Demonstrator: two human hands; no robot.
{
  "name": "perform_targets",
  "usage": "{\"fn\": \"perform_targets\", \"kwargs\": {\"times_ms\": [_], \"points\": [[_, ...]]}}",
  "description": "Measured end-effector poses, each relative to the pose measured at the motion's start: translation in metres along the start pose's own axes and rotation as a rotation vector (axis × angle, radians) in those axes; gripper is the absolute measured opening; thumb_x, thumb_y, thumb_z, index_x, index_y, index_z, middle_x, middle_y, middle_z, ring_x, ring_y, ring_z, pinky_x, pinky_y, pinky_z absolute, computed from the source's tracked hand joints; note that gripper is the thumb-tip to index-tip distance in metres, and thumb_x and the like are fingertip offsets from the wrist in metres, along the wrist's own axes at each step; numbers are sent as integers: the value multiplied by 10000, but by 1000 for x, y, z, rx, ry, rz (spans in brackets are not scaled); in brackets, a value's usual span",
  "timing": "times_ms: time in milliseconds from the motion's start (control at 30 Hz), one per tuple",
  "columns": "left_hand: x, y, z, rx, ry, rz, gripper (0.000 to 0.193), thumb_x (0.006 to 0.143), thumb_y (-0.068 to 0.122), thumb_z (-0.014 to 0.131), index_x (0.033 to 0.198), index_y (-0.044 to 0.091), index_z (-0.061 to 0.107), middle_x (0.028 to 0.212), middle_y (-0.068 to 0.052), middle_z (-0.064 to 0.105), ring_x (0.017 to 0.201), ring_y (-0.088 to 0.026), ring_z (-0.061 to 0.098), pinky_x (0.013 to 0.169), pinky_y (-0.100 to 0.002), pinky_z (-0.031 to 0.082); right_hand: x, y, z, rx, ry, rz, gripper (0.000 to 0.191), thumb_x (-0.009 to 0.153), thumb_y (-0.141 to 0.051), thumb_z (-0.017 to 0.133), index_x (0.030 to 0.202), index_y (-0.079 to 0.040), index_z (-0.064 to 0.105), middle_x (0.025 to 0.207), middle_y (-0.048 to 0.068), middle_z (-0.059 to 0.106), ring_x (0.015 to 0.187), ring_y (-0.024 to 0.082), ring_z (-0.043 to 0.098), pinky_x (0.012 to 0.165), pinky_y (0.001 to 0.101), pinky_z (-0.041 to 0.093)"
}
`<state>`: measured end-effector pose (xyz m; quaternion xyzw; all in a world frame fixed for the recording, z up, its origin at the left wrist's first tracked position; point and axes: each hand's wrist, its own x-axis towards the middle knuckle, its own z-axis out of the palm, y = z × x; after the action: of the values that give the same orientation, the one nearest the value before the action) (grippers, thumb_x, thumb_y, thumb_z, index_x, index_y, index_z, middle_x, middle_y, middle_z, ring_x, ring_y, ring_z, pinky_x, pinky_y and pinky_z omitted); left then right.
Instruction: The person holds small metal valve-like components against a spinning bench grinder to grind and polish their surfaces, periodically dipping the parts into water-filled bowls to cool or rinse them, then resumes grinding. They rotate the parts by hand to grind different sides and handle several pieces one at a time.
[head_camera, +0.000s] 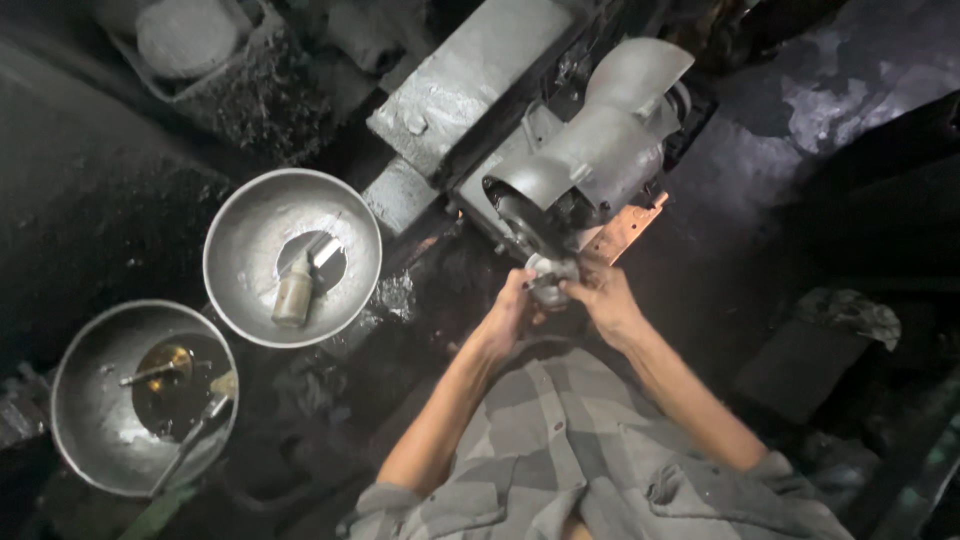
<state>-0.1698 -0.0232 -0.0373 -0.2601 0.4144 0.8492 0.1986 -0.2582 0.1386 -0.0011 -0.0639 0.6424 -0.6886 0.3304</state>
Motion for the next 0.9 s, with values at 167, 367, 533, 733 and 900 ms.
{"fn": "perform_targets", "kwargs": {"times_ms": [167, 367, 533, 733, 900], "points": [[-1, 7, 6, -99, -53, 98, 595, 968, 570, 432, 1139, 44, 651, 1048, -106, 674, 770, -152, 508, 704, -301, 386, 8, -14, -3, -74, -68, 15, 585, 820, 63, 647, 1395, 80, 537, 1239, 118, 691, 1123, 195, 656, 975, 347, 530], [-11, 8, 12, -95, -18, 57, 551, 895, 550, 400, 1169, 140, 647, 1076, -50, 711, 874, -148, 640, 712, -288, 376, -1, -15, 1, -130, -72, 4, 526, 835, 73, 674, 1352, 108, 582, 1233, 134, 691, 1125, 202, 657, 993, 346, 527], [2, 4, 13, -121, -99, 178, 591, 1026, 577, 427, 1172, 37, 617, 1047, -97, 699, 849, -179, 548, 705, -324, 380, 7, -23, -10, -54, -67, -1, 563, 818, 69, 670, 1368, 66, 548, 1240, 104, 689, 1136, 180, 657, 983, 320, 539], [3, 3, -6, -227, 3, 28, 609, 920, 570, 380, 1197, 88, 629, 1015, -88, 719, 933, -191, 676, 716, -307, 446, 34, 1, 1, -230, -80, -31, 456, 797, 63, 709, 1243, 114, 634, 1152, 137, 696, 1022, 194, 664, 888, 330, 561], [-24, -3, -4, -65, 46, 153, 508, 971, 457, 536, 1285, 61, 587, 1176, -79, 666, 1039, -196, 604, 842, -350, 499, 20, 10, -7, -227, -97, 110, 385, 822, 69, 691, 1198, 144, 652, 1077, 162, 727, 967, 217, 680, 860, 349, 544]]}}
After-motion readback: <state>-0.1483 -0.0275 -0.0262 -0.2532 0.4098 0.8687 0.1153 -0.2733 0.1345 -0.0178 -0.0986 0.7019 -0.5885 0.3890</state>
